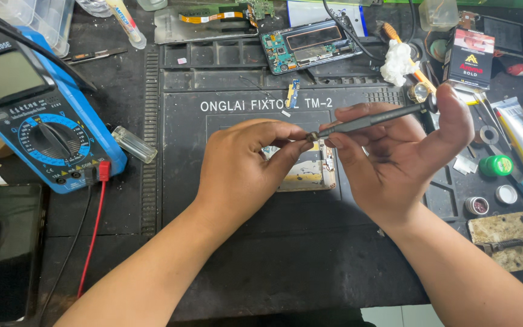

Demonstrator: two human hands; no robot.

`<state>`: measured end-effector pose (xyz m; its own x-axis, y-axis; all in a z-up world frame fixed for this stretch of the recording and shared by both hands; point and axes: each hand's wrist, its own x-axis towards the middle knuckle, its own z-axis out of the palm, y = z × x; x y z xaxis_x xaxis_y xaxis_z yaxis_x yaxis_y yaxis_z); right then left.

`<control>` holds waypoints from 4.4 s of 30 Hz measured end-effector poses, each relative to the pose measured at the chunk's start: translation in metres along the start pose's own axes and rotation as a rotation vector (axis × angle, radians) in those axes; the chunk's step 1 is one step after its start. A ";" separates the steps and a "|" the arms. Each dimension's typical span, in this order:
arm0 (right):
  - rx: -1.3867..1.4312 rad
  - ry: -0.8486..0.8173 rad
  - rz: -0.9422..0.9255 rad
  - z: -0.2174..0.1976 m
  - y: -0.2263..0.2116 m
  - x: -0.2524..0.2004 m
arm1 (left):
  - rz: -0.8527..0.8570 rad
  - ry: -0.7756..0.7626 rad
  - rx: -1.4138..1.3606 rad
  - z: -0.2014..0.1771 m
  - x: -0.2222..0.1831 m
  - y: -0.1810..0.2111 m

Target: The person places a small circuit board into a smartphone chassis and uses a precision screwdriver to tighten screws on the board. The person repeatedly adjusts the board's position and secures it within the chassis.

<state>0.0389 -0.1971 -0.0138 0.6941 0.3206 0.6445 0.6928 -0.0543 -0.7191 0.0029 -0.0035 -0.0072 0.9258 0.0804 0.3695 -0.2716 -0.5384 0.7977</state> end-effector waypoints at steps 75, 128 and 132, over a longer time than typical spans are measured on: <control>-1.141 -1.294 0.445 0.060 -0.061 0.126 | -0.359 -0.365 0.627 -0.047 0.007 -0.045; -0.483 -0.261 -0.343 -0.048 0.032 0.036 | 0.320 -0.127 0.794 -0.022 0.023 -0.046; -0.467 -0.255 -0.336 -0.046 0.030 0.036 | 0.284 -0.170 0.789 -0.023 0.025 -0.042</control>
<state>0.0935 -0.2310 0.0000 0.3950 0.6044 0.6918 0.9174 -0.2998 -0.2619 0.0309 0.0405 -0.0202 0.8943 -0.2391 0.3782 -0.2952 -0.9505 0.0971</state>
